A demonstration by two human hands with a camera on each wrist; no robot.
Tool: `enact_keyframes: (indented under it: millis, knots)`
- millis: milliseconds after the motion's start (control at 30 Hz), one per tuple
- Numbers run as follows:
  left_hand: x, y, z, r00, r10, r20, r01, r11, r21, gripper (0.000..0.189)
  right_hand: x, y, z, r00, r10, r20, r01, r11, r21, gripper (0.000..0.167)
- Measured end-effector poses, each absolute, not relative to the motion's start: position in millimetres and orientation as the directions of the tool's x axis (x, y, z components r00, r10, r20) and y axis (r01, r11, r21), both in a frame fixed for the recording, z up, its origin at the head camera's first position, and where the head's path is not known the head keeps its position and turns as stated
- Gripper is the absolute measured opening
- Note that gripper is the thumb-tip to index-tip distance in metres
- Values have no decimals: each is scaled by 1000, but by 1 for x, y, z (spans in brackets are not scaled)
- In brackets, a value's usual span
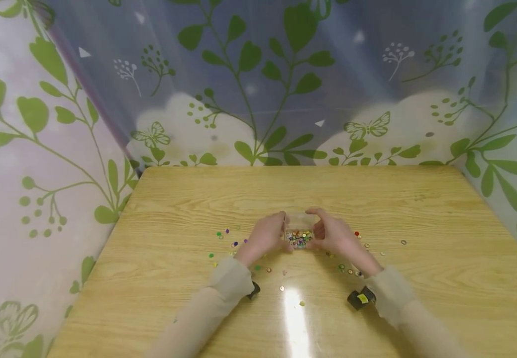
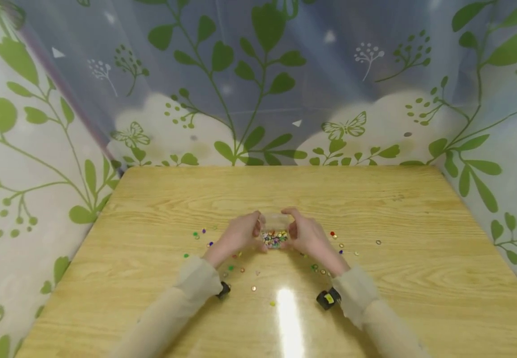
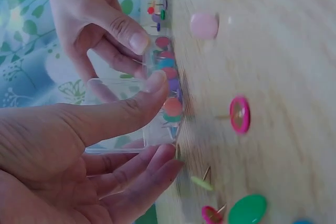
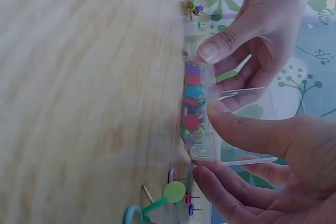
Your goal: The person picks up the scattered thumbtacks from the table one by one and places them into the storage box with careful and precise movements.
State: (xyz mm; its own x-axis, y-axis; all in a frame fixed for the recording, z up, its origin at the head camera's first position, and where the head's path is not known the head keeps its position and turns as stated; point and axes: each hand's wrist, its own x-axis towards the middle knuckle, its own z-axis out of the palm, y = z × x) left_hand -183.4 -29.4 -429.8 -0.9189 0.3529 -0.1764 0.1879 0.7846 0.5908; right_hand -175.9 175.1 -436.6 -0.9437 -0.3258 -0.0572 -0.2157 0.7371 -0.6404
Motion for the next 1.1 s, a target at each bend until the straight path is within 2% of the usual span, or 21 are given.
enact_keyframes:
  millis: [433, 667, 933, 1100]
  knots:
    - [-169, -34, -441, -886, 411, -212, 151, 691, 707, 67, -154, 177, -441, -944, -327, -37, -218, 707, -673, 83]
    - [-167, -35, -443, -870, 448, -204, 183, 679, 711, 64, -147, 179, -443, -946, -323, -30, -229, 730, -645, 81]
    - [-167, -37, -444, -864, 458, -210, 155, 637, 755, 65, -147, 179, -444, -939, -345, -3, -260, 713, -651, 76]
    - [-169, -38, -443, -866, 448, -220, 149, 653, 743, 64, -149, 180, -439, -926, -376, -16, -282, 722, -631, 78]
